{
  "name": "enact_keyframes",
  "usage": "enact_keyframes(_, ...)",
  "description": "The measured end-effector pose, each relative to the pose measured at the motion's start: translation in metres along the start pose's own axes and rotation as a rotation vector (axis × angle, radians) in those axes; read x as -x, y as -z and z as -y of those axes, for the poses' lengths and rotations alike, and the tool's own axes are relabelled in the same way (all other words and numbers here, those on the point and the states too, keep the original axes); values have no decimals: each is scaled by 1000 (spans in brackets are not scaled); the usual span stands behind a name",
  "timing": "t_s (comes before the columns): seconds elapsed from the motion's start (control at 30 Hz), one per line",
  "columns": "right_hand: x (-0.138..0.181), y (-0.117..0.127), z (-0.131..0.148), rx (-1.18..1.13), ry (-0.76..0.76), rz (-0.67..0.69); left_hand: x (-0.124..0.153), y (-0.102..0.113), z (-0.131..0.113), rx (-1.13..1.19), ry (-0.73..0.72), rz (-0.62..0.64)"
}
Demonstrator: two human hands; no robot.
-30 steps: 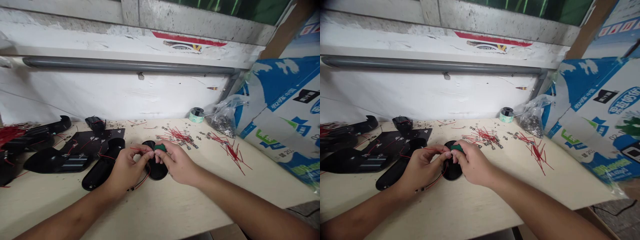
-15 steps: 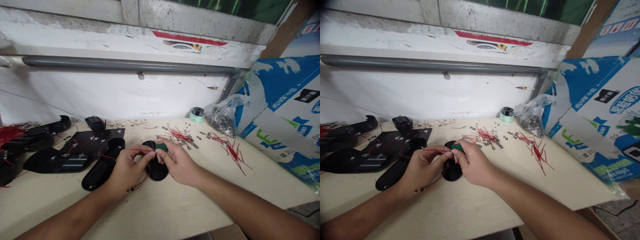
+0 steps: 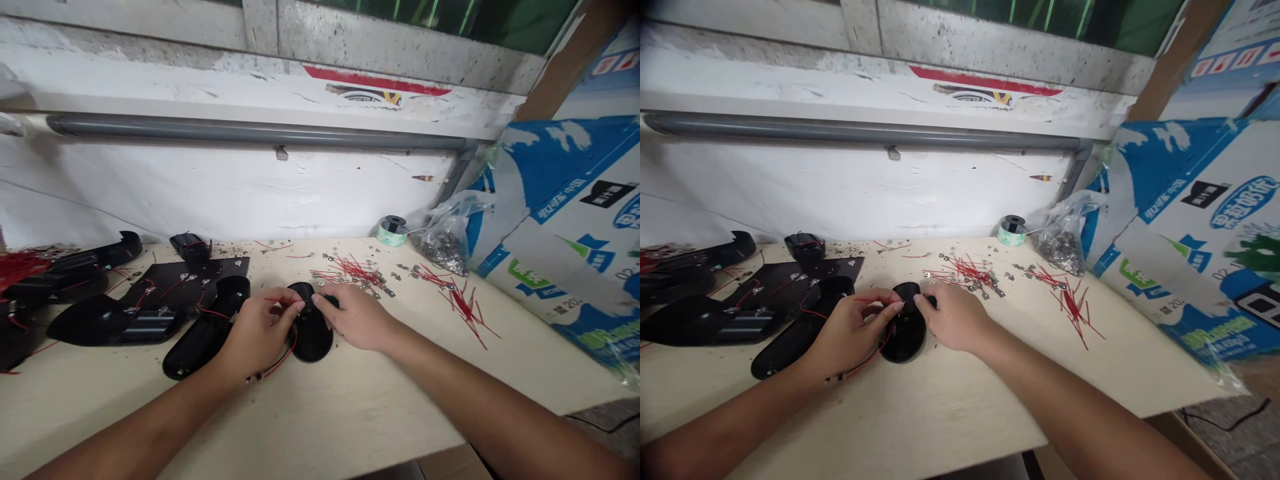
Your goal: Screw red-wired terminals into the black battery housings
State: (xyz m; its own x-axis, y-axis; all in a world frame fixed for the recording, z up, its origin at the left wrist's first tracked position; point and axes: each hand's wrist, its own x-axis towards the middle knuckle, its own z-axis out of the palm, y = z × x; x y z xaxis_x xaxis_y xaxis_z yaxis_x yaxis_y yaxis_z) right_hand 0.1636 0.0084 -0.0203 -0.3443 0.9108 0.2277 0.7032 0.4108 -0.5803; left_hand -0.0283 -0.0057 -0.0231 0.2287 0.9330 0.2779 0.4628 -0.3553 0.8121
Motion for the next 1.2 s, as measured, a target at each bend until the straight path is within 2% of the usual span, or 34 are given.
enact_keyframes(0.07, 1, -2, 3, -47, -28, 13, 1, -1, -1, 27, 19, 14)
enact_keyframes(0.27, 1, -6, 6, -373, -68, -12, 6, -1, -9, 169, 29, 41)
enact_keyframes(0.47, 3, -8, 5, -396, -31, -8, 9, 0, -14, 188, -8, -9)
enact_keyframes(0.73, 5, -12, 8, -359, -32, -77, 8, 0, -11, 160, -18, 38)
enact_keyframes(1.2, 5, -14, 7, -360, -1, -80, 9, 0, -9, 123, -22, 45)
